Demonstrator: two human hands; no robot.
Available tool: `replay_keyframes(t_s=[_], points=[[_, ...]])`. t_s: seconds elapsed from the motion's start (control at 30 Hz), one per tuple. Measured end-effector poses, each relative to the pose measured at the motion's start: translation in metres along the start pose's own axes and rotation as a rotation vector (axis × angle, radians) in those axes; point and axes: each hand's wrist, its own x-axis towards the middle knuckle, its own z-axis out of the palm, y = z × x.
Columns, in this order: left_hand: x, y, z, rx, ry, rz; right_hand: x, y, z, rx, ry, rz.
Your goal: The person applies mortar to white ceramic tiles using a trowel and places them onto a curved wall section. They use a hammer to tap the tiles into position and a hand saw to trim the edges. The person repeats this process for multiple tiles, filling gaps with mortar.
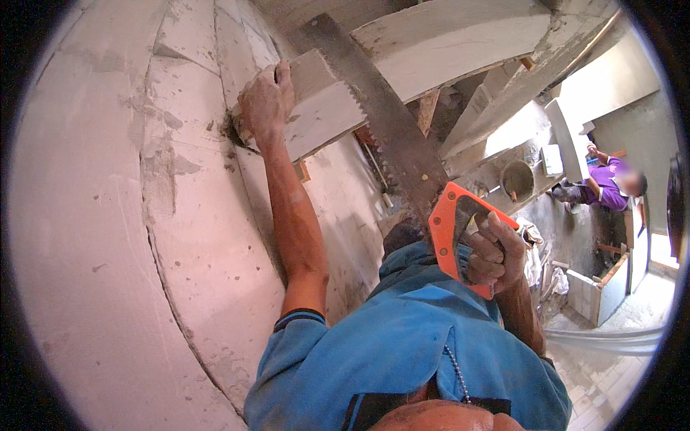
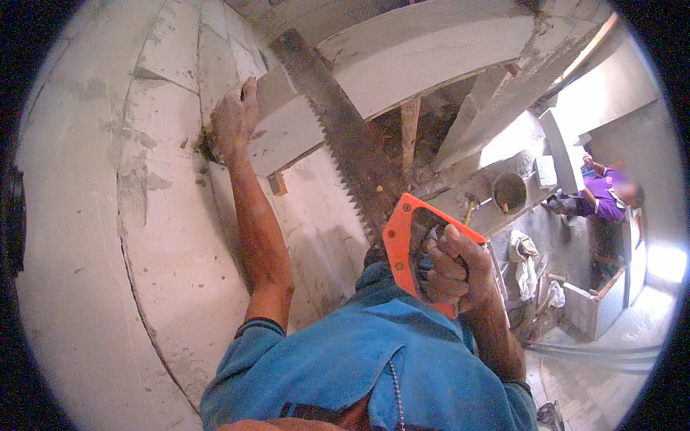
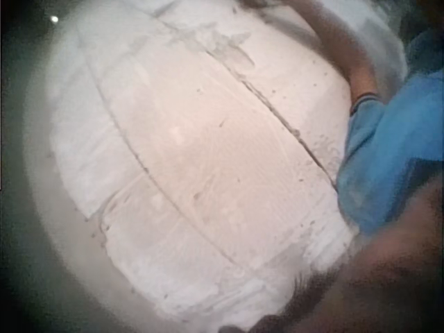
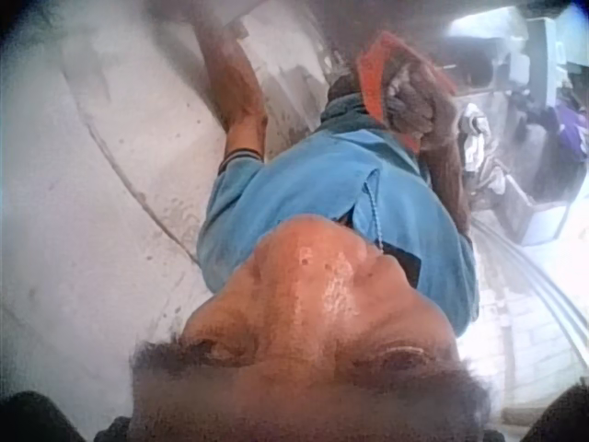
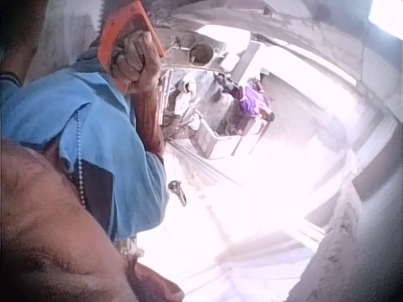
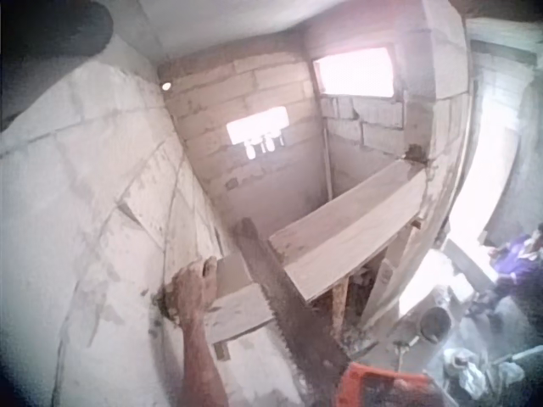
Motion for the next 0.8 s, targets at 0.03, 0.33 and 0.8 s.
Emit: replay_keyframes(t_s=[0.03, 0.33, 0.8], points=[[0.001, 0.001, 0.001, -0.027, -0.002, 0.007, 0.009, 0.001, 0.008, -0.029, 0.004, -0.013], [0.005, -0.010, 0.005, -0.051, -0.047, -0.054, 0.047, -0.001, 0.017, -0.129, 0.137, -0.049], [0.000, -0.005, -0.005, -0.100, -0.014, -0.038, -0.001, 0.011, 0.009, 0.048, 0.232, -0.004]])
